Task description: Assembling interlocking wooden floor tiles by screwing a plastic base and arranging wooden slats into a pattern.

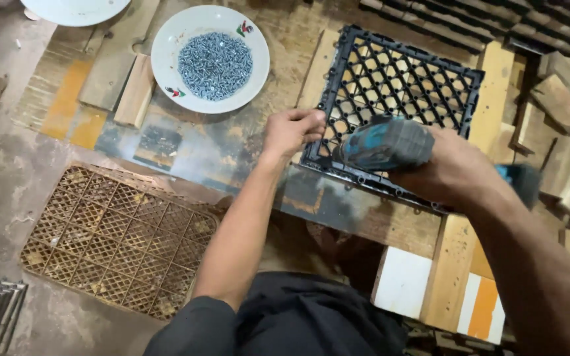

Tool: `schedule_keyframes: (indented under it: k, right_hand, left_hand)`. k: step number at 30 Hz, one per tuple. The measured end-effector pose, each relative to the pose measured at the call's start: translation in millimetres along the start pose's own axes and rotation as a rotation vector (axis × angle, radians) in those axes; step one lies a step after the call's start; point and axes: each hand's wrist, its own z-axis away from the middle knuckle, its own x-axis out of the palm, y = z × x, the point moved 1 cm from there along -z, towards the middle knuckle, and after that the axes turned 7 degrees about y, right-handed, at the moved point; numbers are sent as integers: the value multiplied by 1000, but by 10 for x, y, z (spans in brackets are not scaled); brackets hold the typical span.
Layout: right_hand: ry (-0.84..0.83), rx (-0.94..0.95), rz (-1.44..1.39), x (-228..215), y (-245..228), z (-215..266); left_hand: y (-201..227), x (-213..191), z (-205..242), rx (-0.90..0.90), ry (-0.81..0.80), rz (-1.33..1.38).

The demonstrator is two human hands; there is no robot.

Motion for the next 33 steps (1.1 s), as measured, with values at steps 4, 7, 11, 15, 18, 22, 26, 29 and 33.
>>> schedule_keyframes:
  k: [4, 7, 11, 15, 18, 22, 26, 29, 33]
  right_hand:
    - [121, 6, -277, 146, 273, 193]
    - [216, -3, -626, 326, 550, 219]
    - [361, -111, -700, 462, 723, 161]
    - [456, -207, -720, 562, 762, 97]
    - [431, -143, -683, 572, 757, 100]
    - [415, -255, -599, 541, 884, 61]
    - [391, -513, -408, 486, 1010, -9]
    - [441, -648, -272, 474, 1023, -97]
    - [332, -331, -478, 231, 654, -73]
  left_hand:
    - [105, -63, 240, 42, 36, -107]
    - [-85, -61, 261, -124, 2, 252]
    - [-57, 23, 288, -213, -96, 411]
    - [-72, 104, 310, -354, -120, 544]
    - [-170, 104, 236, -359, -158, 586]
    - [-180, 141, 261, -391, -96, 551]
    - [-147, 125, 310, -433, -105, 444]
    - [-131, 105, 346, -377, -137, 356]
    - [107, 14, 446, -150, 53, -86]
